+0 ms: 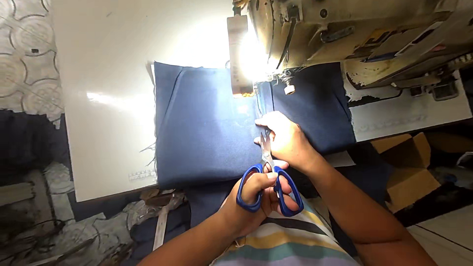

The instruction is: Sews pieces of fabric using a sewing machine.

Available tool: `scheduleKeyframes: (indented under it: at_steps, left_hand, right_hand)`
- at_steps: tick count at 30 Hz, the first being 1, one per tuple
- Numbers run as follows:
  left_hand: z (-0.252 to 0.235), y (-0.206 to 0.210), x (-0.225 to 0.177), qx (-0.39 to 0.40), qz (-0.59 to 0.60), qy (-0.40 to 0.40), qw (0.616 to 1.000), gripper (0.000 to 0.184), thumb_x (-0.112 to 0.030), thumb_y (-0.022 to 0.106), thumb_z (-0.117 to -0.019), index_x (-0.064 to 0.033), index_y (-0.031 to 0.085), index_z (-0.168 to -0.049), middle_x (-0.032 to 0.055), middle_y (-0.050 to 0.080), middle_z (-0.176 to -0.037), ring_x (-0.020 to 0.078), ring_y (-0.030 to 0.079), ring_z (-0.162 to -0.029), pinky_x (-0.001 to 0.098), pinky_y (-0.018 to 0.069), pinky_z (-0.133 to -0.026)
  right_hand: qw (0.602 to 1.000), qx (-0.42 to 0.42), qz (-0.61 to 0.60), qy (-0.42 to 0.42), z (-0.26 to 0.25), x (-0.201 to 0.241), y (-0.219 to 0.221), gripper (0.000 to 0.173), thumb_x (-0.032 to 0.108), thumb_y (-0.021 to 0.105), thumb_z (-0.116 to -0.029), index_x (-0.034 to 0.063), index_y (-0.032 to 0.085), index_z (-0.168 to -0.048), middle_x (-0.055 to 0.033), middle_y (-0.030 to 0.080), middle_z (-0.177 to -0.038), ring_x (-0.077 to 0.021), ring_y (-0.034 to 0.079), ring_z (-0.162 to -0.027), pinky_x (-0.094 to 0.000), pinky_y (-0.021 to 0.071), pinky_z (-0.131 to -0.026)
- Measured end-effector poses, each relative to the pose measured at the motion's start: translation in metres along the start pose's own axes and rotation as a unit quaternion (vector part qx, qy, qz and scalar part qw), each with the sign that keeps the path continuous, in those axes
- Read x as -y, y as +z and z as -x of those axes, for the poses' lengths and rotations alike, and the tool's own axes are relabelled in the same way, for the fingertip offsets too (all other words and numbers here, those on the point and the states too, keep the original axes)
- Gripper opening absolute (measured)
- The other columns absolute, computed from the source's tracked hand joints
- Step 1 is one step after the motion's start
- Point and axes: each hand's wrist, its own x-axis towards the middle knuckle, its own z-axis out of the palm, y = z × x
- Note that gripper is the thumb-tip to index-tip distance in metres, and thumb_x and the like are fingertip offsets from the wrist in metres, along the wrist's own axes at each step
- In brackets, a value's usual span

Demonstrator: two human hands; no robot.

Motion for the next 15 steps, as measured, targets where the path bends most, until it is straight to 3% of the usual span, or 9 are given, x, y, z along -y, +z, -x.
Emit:
scheduleKeyframes:
  at_steps: [2, 9, 15]
  left_hand:
    - [-0.004, 0.003, 0.004, -0.019, 0.002, 0.012, 1.000, 0.025, -0.012, 0.042, -0.1046, -0.0021, 0.054, -0.125, 0.0115, 0.071, -0.093, 0.0202, 0.075, -0.080, 0.0316, 0.0640, -0.075]
    - [-0.010, 0.011, 0.009, -0.066, -0.012, 0.022, 0.997, 0.019, -0.009, 0.045, -0.1038, -0.0020, 0.053, -0.119, 0.0089, 0.068, -0.086, 0.0166, 0.072, -0.072, 0.0287, 0.0634, -0.069]
    - [-0.013, 0.012, 0.011, -0.077, -0.018, 0.026, 0.996, 0.018, -0.007, 0.044, -0.1039, -0.0019, 0.052, -0.119, 0.0084, 0.067, -0.085, 0.0155, 0.072, -0.071, 0.0276, 0.0633, -0.068]
  right_hand:
    - [1.000, 0.001, -0.002, 0.007, 0.000, 0.000, 0.000, 0.033, 0.014, 0.078, -0.0866, 0.0054, 0.074, -0.118, -0.0114, 0.067, -0.115, -0.0153, 0.067, -0.086, -0.0296, 0.0581, -0.075]
    - [1.000, -0.002, -0.025, 0.019, 0.001, -0.003, 0.001, 0.036, 0.017, 0.079, -0.0864, 0.0061, 0.073, -0.120, -0.0093, 0.067, -0.114, -0.0116, 0.064, -0.075, -0.0271, 0.0565, -0.067]
    - [1.000, -0.018, -0.025, 0.000, 0.002, -0.007, 0.004, 0.037, 0.017, 0.080, -0.0853, 0.0058, 0.073, -0.120, -0.0100, 0.067, -0.112, -0.0123, 0.064, -0.079, -0.0266, 0.0569, -0.071]
